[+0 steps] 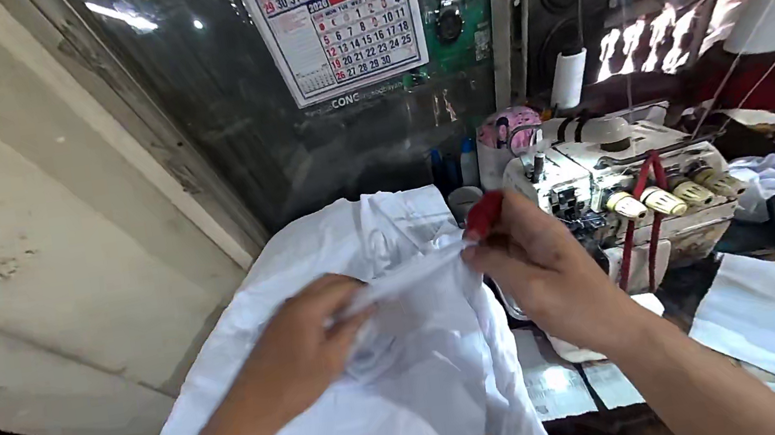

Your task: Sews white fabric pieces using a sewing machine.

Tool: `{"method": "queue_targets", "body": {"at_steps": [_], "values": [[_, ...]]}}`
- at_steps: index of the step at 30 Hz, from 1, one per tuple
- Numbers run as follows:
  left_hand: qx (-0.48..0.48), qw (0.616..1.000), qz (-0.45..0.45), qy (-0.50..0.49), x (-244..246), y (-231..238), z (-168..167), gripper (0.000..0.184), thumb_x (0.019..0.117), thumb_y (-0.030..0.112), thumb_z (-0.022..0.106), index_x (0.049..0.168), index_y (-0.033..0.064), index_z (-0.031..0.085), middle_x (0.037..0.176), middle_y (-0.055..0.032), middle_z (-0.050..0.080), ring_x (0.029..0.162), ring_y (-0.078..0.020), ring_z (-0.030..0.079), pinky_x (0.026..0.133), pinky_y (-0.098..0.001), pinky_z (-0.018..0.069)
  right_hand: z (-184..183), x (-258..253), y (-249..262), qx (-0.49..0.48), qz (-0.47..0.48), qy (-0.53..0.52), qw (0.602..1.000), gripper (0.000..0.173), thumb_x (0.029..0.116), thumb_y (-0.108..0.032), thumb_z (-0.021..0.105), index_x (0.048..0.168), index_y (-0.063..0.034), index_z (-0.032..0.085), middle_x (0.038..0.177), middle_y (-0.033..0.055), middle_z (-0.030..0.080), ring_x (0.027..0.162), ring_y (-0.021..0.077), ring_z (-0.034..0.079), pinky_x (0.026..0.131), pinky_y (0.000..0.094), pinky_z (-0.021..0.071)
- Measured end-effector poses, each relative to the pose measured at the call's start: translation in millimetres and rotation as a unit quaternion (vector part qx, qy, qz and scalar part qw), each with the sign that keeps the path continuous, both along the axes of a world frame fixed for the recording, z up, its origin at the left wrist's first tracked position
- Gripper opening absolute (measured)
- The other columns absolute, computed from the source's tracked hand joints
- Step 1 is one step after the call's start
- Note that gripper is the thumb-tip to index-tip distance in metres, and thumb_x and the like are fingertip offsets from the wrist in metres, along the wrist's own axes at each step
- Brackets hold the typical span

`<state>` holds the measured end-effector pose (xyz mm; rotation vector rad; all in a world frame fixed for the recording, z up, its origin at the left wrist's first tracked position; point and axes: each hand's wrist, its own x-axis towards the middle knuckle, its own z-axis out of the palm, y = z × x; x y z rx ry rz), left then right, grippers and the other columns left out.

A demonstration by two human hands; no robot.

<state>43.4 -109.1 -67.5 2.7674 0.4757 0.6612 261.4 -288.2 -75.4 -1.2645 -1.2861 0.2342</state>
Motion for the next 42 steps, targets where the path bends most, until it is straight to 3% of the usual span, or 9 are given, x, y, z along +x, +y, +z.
{"method": "queue_targets", "body": {"at_steps": [7, 11, 15, 18, 23, 27, 33, 36, 42], "values": [[0.075, 0.973, 0.115, -0.186, 21.0, 0.7, 88.3, 0.025, 0.1049, 0.028, 0.054, 0.116, 0.0086, 0.065, 0.084, -0.0067, 0.065, 0.067, -0.015, 0.059, 0.061, -0.04, 0.0517, 13.0, -10.8, -6.8, -0.025, -0.024, -0.09, 0.995, 0.049, 0.0944, -0.025, 0.074, 0.138, -0.0171, 0.052, 0.092, 0.0001, 0.068, 0.064, 0.0117, 0.065, 0.052, 0.0321, 0.0589], [0.07, 0.973, 0.132, -0.175, 31.0, 19.8, 93.9, 0.025, 0.1062, 0.028, 0.053, 0.115, 0.0075, 0.065, 0.089, -0.0102, 0.066, 0.076, -0.02, 0.063, 0.07, -0.0469, 0.0534, -21.3, 5.8, -27.9, -0.157, -0.095, -0.193, 0.964, 0.029, 0.0899, -0.03, 0.077, 0.117, -0.0224, 0.071, 0.089, -0.0039, 0.071, 0.076, 0.0124, 0.068, 0.067, 0.0441, 0.0603], [0.052, 0.983, 0.079, -0.155, 25.4, 30.5, 76.8, 0.024, 0.1061, 0.021, 0.051, 0.12, 0.0072, 0.064, 0.103, -0.0097, 0.068, 0.091, -0.0179, 0.066, 0.081, -0.0461, 0.0557, -25.3, 15.9, -64.6, -0.093, -0.191, -0.192, 0.958, 0.018, 0.0912, -0.032, 0.07, 0.105, -0.0212, 0.071, 0.081, -0.0085, 0.062, 0.06, 0.0054, 0.055, 0.05, 0.0301, 0.0503], [-0.019, 0.994, 0.024, -0.108, -13.5, 33.6, 37.2, 0.025, 0.1018, 0.017, 0.05, 0.121, 0.0082, 0.064, 0.108, -0.0044, 0.069, 0.093, -0.0127, 0.067, 0.084, -0.0378, 0.059, -64.6, -5.1, -87.5, -0.101, -0.159, -0.232, 0.954, 0.027, 0.0924, -0.038, 0.07, 0.11, -0.0181, 0.071, 0.091, -0.0017, 0.067, 0.071, 0.0125, 0.063, 0.058, 0.0386, 0.0559], [0.03, 0.991, 0.015, 0.127, -77.3, 65.2, -43.9, 0.041, 0.0821, 0.023, 0.062, 0.121, 0.018, 0.072, 0.13, -0.0065, 0.066, 0.127, -0.0302, 0.058, 0.101, -0.0618, 0.0487, -159.6, -15.3, -100.2, -0.21, -0.076, -0.155, 0.962, 0.031, 0.0979, -0.042, 0.064, 0.117, -0.018, 0.07, 0.111, 0.0024, 0.068, 0.082, 0.0143, 0.067, 0.068, 0.04, 0.06], [0.069, 0.996, 0.025, 0.041, -39.2, -9.5, -37.7, 0.032, 0.0972, 0.041, 0.058, 0.113, 0.019, 0.075, 0.118, -0.0035, 0.068, 0.113, -0.0223, 0.064, 0.094, -0.0508, 0.054, -161.4, -10.3, -86.9, -0.265, -0.135, -0.162, 0.941, 0.032, 0.0983, -0.028, 0.062, 0.13, -0.0223, 0.064, 0.126, 0.0011, 0.066, 0.094, 0.0185, 0.071, 0.071, 0.0453, 0.0611], [0.167, 0.983, -0.007, 0.069, 46.4, -40.0, -100.6, 0.024, 0.1, 0.038, 0.055, 0.104, 0.0272, 0.077, 0.116, 0.0009, 0.066, 0.113, -0.0246, 0.06, 0.093, -0.0531, 0.0473, -144.8, 4.6, -93.0, -0.308, -0.088, -0.135, 0.937, 0.032, 0.0935, -0.031, 0.067, 0.124, -0.0221, 0.067, 0.1, -0.0022, 0.07, 0.086, 0.0151, 0.068, 0.076, 0.0439, 0.0592], [0.149, 0.989, 0.009, 0.005, 38.6, -44.5, -86.3, 0.026, 0.1007, 0.041, 0.055, 0.102, 0.0254, 0.076, 0.117, 0.0017, 0.067, 0.111, -0.023, 0.061, 0.089, -0.0515, 0.0475, -138.1, 10.0, -106.7, -0.288, -0.05, -0.017, 0.956, 0.026, 0.0961, -0.042, 0.066, 0.108, -0.0204, 0.072, 0.088, -0.0062, 0.069, 0.075, 0.0069, 0.064, 0.069, 0.0334, 0.0572], [0.111, 0.988, 0.099, -0.036, 56.7, -42.9, -117.6, 0.025, 0.1022, 0.034, 0.057, 0.111, 0.0187, 0.075, 0.116, -0.0067, 0.068, 0.114, -0.0296, 0.063, 0.095, -0.0582, 0.0496, -142.8, -1.9, -108.8, -0.232, 0.051, 0.295, 0.926, 0.034, 0.0984, -0.024, 0.069, 0.129, -0.0121, 0.06, 0.097, 0.0097, 0.073, 0.062, 0.0212, 0.068, 0.05, 0.0341, 0.0582]]}}
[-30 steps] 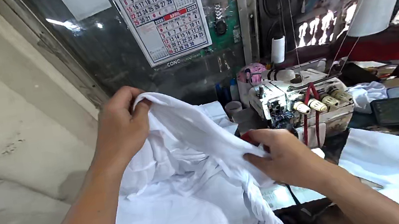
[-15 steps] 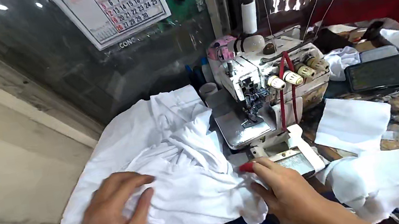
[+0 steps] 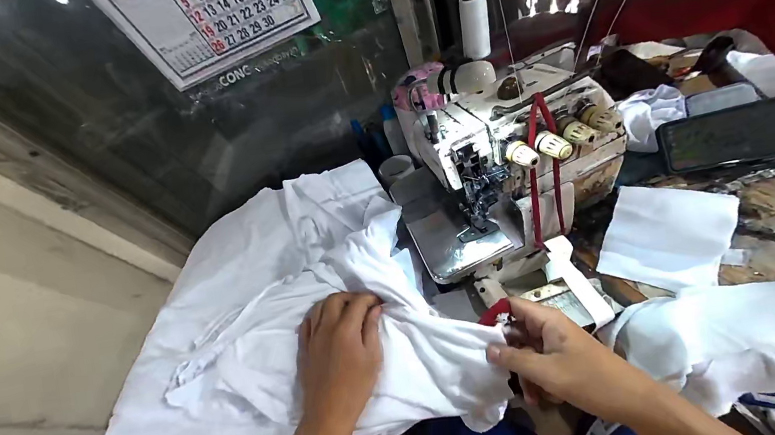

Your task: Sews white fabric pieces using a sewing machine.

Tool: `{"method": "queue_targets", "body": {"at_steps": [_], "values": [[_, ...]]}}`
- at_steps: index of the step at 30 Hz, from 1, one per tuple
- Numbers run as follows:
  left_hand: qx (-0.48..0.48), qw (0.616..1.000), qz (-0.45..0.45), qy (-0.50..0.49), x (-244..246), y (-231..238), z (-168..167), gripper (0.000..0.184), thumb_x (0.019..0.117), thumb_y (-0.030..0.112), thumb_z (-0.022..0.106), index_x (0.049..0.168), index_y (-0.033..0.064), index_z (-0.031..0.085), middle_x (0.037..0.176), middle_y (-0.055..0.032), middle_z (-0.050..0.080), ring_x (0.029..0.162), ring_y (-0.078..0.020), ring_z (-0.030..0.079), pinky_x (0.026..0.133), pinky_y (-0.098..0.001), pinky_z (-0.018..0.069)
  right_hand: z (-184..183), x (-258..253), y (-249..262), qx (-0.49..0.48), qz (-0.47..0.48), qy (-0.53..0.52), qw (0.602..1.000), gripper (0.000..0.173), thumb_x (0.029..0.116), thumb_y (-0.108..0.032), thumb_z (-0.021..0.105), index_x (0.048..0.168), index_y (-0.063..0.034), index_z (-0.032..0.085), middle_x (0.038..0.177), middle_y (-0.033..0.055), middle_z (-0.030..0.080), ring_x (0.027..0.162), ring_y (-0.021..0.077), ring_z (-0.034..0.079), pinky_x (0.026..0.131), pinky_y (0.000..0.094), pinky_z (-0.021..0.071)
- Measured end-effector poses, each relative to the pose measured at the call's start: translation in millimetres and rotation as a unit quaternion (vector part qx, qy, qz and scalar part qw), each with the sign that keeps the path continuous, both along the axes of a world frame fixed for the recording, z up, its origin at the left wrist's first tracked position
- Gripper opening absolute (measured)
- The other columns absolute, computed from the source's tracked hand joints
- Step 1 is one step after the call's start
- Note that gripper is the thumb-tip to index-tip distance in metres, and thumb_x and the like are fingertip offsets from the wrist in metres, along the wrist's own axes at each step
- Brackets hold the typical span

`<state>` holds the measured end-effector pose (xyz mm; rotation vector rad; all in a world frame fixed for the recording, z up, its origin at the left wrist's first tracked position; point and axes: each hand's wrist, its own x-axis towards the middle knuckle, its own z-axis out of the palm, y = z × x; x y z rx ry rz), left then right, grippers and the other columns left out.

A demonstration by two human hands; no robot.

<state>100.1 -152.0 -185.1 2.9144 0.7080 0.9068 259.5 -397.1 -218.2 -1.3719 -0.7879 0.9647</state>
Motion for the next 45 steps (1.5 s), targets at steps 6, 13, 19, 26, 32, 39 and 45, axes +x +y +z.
{"method": "queue_targets", "body": {"at_steps": [6, 13, 19, 26, 32, 39, 45], "values": [[-0.228, 0.959, -0.088, -0.144, -33.2, -93.0, 17.4, 0.028, 0.092, 0.031, 0.077, 0.1, 0.0048, 0.069, 0.086, -0.0033, 0.068, 0.068, -0.009, 0.065, 0.056, -0.0264, 0.057, 2.1, -9.9, -3.0, 0.066, -0.037, 0.032, 0.997, 0.051, 0.0892, -0.017, 0.08, 0.135, -0.0092, 0.058, 0.099, 0.0108, 0.075, 0.077, 0.0222, 0.073, 0.066, 0.0348, 0.0626], [-0.357, 0.908, -0.099, -0.197, -31.0, -137.7, -27.3, 0.007, 0.0892, 0.009, 0.076, 0.094, 0.0058, 0.072, 0.095, -0.0037, 0.07, 0.077, -0.0131, 0.07, 0.064, -0.0296, 0.0641, 1.3, -14.0, 2.3, 0.058, -0.11, -0.149, 0.981, 0.054, 0.0801, -0.037, 0.088, 0.127, -0.0224, 0.066, 0.078, -0.0026, 0.069, 0.061, 0.0118, 0.064, 0.055, 0.0274, 0.0559], [-0.263, 0.94, -0.06, -0.21, -44.1, -132.0, -15.3, 0.021, 0.0869, 0.006, 0.066, 0.107, 0.0036, 0.07, 0.092, -0.0012, 0.069, 0.074, -0.0085, 0.065, 0.06, -0.0247, 0.0563, -5.0, -27.1, 4.0, 0.02, -0.108, -0.256, 0.96, 0.036, 0.0877, -0.037, 0.079, 0.119, -0.0219, 0.07, 0.084, -0.0086, 0.069, 0.065, 0.0043, 0.063, 0.057, 0.0246, 0.0566], [-0.089, 0.978, -0.082, -0.172, -48.9, -108.4, 44.7, 0.027, 0.1064, 0.02, 0.046, 0.113, 0.0056, 0.068, 0.098, -0.0061, 0.071, 0.088, -0.0067, 0.066, 0.076, -0.0224, 0.0553, 45.0, -61.4, 5.4, 0.147, 0.016, -0.234, 0.961, 0.022, 0.1043, -0.024, 0.061, 0.112, -0.0059, 0.072, 0.083, 0.0027, 0.07, 0.066, 0.0085, 0.064, 0.059, 0.0278, 0.0561], [0.006, 1.0, 0.002, 0.021, 19.8, -38.8, 2.9, 0.024, 0.1004, 0.037, 0.062, 0.106, 0.0175, 0.074, 0.09, -0.0032, 0.068, 0.076, -0.0219, 0.069, 0.064, -0.0447, 0.0587, 0.5, -20.1, 55.2, -0.095, -0.077, -0.16, 0.98, 0.035, 0.0947, -0.038, 0.07, 0.121, -0.0155, 0.063, 0.083, -0.0014, 0.073, 0.061, 0.0124, 0.071, 0.055, 0.033, 0.0628], [0.039, 0.998, -0.027, -0.03, 18.3, -51.3, 8.8, 0.026, 0.0972, 0.039, 0.062, 0.105, 0.0194, 0.077, 0.094, 0.0011, 0.067, 0.089, -0.0197, 0.062, 0.078, -0.0418, 0.0499, -1.9, -8.8, 60.0, -0.138, -0.065, -0.19, 0.97, 0.044, 0.0934, -0.04, 0.07, 0.126, -0.015, 0.057, 0.084, 0.001, 0.069, 0.058, 0.0119, 0.067, 0.055, 0.0328, 0.0616], [0.031, 0.998, -0.055, 0.026, 14.5, -39.3, -5.4, 0.027, 0.0988, 0.04, 0.058, 0.104, 0.0225, 0.078, 0.103, -0.0053, 0.07, 0.1, -0.0275, 0.065, 0.085, -0.0509, 0.0499, -1.3, -12.5, 38.6, -0.054, -0.048, -0.203, 0.977, 0.045, 0.1028, -0.039, 0.059, 0.137, -0.0107, 0.053, 0.097, 0.0051, 0.071, 0.072, 0.0158, 0.071, 0.066, 0.0394, 0.0633]]}}
